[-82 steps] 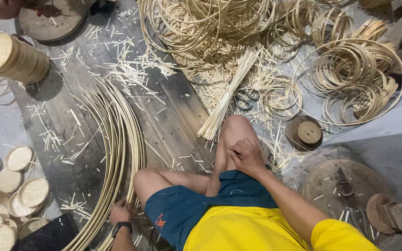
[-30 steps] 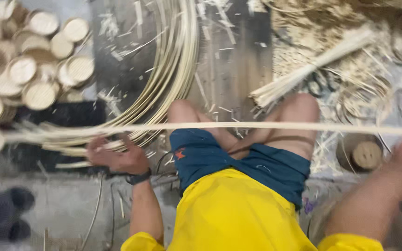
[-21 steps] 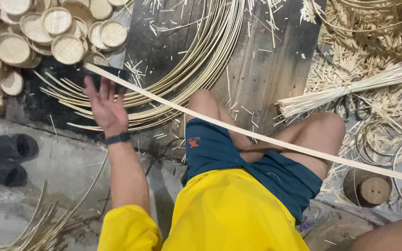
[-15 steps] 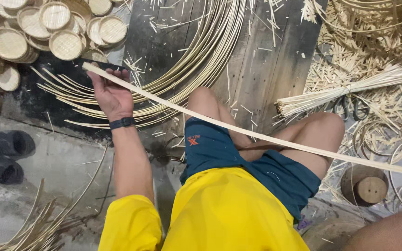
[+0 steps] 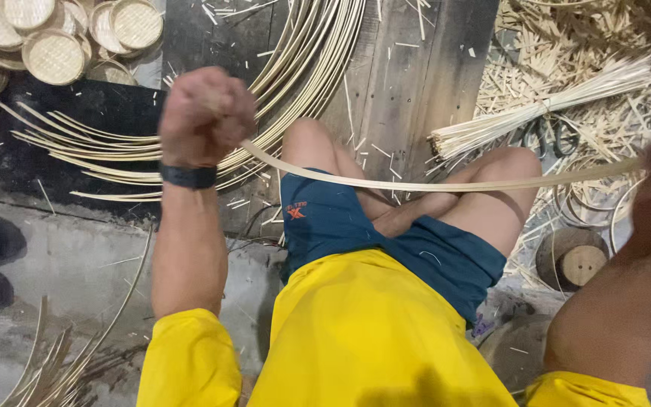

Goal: The person sits on the floor of a bamboo craft workshop and forms a thin bamboo strip into a circular hoop, overlapping the ends and binding the joint with a small tie strip by hand. They flex the hoop, press the ends together, and wrap the tie around the overlap to secure the ring.

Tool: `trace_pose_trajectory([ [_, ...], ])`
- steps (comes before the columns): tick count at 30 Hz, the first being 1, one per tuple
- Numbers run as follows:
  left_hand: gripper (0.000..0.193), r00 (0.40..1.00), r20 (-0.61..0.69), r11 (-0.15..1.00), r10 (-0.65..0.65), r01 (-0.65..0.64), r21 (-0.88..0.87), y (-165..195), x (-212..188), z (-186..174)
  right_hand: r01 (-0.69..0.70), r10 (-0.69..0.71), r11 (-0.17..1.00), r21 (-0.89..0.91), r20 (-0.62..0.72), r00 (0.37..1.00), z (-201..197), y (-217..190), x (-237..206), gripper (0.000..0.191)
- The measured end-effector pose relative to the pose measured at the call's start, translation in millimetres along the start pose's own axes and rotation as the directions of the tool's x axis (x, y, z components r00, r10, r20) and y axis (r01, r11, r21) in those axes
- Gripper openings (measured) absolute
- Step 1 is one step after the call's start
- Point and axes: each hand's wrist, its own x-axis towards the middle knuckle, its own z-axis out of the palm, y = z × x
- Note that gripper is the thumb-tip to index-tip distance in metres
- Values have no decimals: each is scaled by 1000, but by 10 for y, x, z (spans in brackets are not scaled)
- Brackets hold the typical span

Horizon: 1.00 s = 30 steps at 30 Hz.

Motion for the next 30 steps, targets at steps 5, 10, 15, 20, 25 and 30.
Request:
trace_pose_trajectory([
  [5,10,919,84,922,-386,381,69,-74,470,632,439,-447,894,89,147,882,324,-1008,117,25],
  [10,24,731,-24,614,-681,589,525,-260,871,1152,639,-588,768,-34,355,727,783,-1529,60,57],
  [15,29,652,-15,531,-758,631,566,-314,1005,1351,674,-579,716,-183,384,719,957,-1678,76,58],
  [20,31,602,29,513,-798,654,556,-411,1038,1431,683,-566,681,-265,403,720,1004,-1735,65,53],
  [25,31,584,28,491,-811,654,575,-488,1036,1460,691,-584,695,-201,403,705,1056,-1642,56,55],
  [30,28,558,-4,469,-830,701,537,-468,1037,1458,594,-569,805,10,298,766,1059,-1495,50,39],
])
